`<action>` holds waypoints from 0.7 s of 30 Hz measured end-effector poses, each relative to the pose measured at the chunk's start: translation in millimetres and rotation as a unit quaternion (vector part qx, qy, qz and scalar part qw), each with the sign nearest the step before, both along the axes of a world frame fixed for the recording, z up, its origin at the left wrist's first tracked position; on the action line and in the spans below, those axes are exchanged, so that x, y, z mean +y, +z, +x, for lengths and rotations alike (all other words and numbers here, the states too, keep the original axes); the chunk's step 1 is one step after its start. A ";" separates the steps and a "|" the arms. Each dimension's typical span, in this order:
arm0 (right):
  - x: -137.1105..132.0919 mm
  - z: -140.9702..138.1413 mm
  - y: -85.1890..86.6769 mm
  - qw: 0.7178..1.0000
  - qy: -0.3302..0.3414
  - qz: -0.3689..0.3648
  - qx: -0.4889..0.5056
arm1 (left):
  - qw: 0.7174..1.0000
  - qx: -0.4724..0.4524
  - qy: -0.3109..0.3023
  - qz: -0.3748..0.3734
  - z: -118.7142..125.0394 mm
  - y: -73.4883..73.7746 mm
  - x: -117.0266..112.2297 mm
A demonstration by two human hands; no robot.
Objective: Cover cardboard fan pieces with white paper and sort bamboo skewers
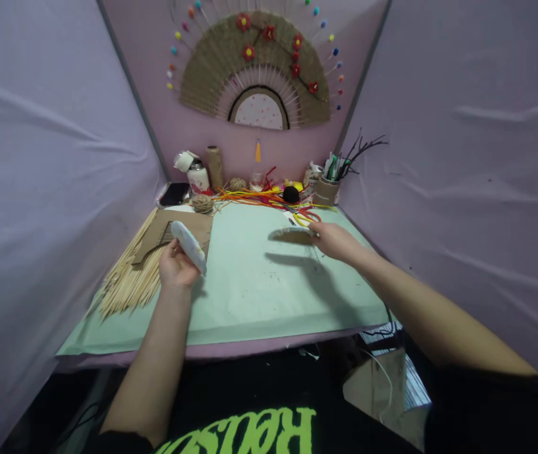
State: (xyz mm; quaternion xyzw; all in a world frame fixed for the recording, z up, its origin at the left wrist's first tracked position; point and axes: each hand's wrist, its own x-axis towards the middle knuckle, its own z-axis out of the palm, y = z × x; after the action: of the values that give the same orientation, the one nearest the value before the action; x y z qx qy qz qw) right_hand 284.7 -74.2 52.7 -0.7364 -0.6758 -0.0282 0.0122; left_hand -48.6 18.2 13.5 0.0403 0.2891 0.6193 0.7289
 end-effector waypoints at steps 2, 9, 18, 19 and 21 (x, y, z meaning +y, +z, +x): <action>31.5 -3.7 -16.6 1.000 -0.001 0.025 0.006 | 1.000 0.000 0.003 0.005 -0.2 -2.2 1.2; 54.9 -29.7 -34.5 0.999 0.033 0.006 -0.007 | 1.000 0.012 0.001 0.007 1.7 -0.2 -1.0; -76.5 -29.5 6.2 0.957 0.144 -0.253 0.019 | 1.000 0.020 -0.008 0.006 3.7 0.0 -2.2; -94.9 -25.5 13.2 0.946 0.109 -0.305 0.013 | 1.000 0.018 -0.013 0.008 4.7 -0.6 -2.6; -119.9 -16.7 28.2 0.923 0.046 -0.382 0.005 | 0.999 0.012 -0.027 0.012 6.8 -1.9 -3.2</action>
State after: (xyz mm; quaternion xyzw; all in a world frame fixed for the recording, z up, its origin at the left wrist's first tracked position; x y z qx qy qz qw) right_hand 268.0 -194.1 80.9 -0.6535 -0.6683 0.2362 -0.2656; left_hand -41.8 15.0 11.6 0.0644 0.2891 0.6023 0.7413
